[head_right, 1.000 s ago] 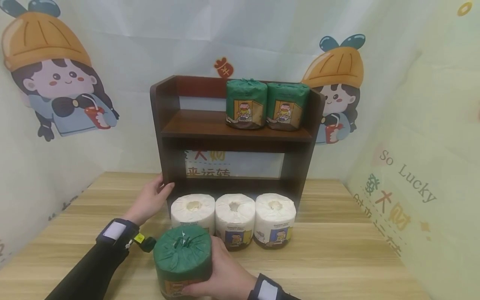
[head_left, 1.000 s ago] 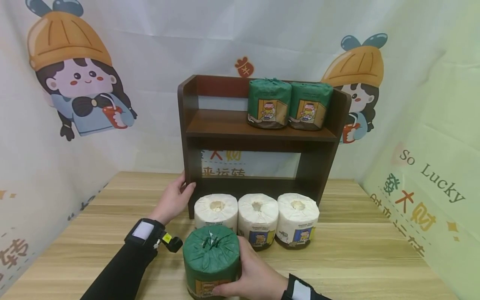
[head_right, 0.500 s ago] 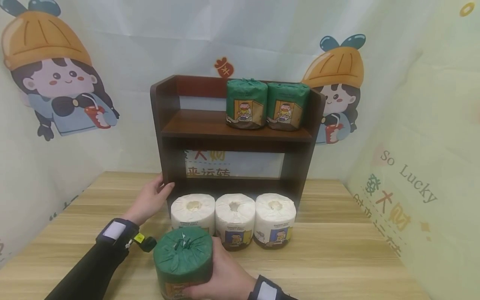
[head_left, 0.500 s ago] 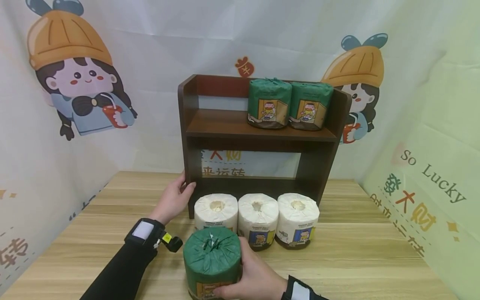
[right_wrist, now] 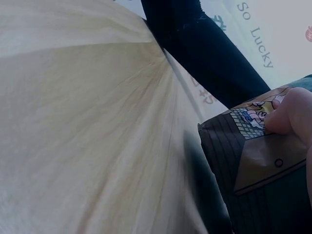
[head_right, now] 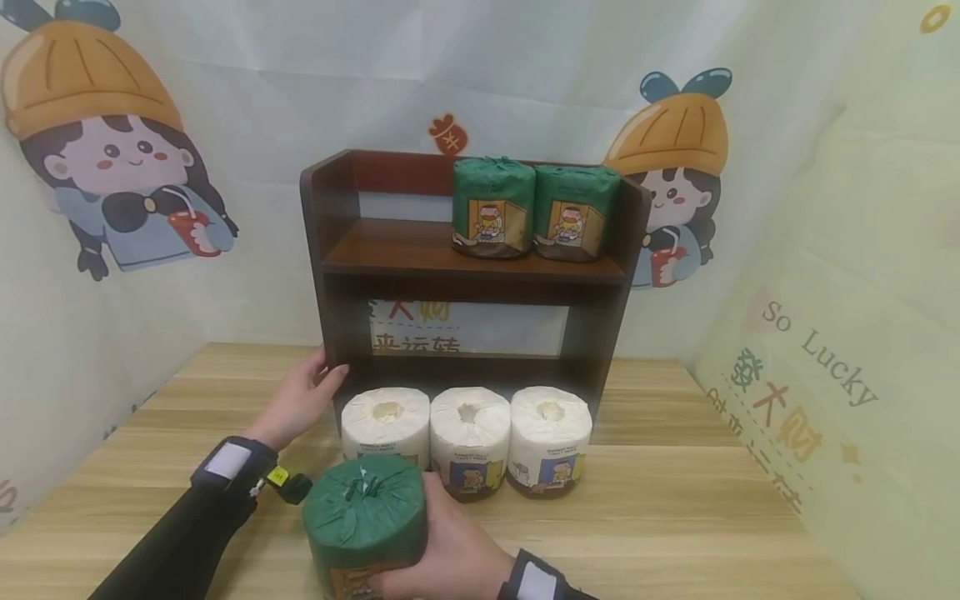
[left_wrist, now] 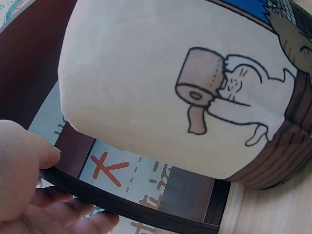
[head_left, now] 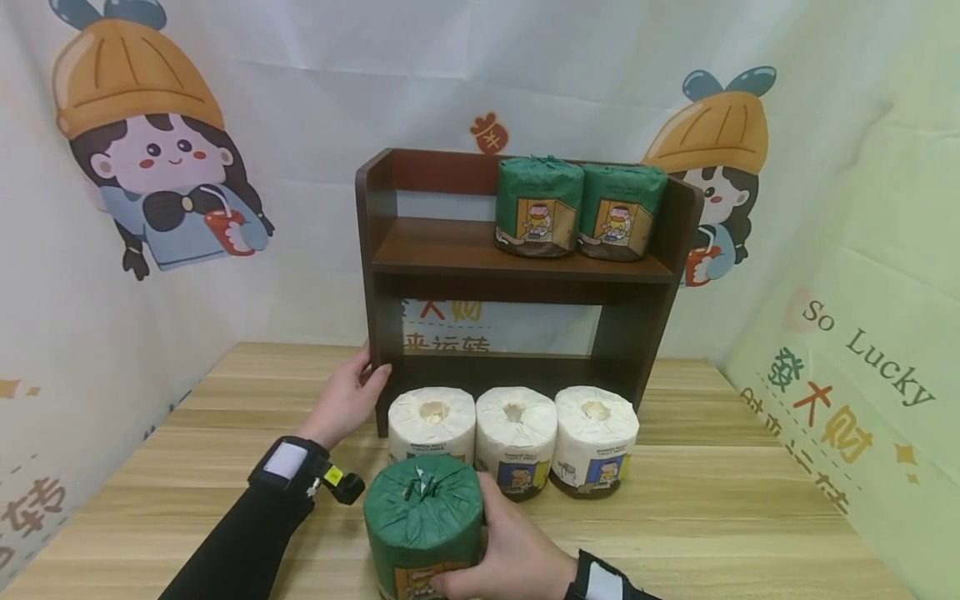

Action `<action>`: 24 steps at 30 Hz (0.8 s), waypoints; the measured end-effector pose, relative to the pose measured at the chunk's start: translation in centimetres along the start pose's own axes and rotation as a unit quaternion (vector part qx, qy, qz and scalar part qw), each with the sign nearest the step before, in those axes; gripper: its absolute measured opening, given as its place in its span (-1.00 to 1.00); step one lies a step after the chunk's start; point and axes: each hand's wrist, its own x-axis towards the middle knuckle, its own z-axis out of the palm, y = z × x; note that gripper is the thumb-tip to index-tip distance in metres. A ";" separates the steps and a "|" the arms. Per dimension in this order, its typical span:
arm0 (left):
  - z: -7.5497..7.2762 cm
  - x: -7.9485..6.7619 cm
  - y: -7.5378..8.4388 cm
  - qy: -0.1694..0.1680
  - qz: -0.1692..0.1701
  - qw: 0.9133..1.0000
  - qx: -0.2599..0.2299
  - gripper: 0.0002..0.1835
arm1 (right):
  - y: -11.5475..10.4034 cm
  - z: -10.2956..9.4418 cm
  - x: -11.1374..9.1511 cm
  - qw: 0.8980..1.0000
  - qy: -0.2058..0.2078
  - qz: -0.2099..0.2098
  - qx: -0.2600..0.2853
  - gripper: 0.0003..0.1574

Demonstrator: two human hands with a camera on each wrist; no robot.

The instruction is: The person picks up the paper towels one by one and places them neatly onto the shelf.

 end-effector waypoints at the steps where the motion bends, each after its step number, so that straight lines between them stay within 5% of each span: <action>1: 0.0 0.0 0.0 -0.001 0.000 1.000 0.001 -0.45 | -0.1 0.0 0.0 1.000 0.000 -0.002 0.001 0.14; 24: 0.1 0.2 0.0 0.007 0.011 1.000 -0.001 -0.46 | -4.1 -1.8 -0.1 0.998 0.024 -0.023 -0.058 0.23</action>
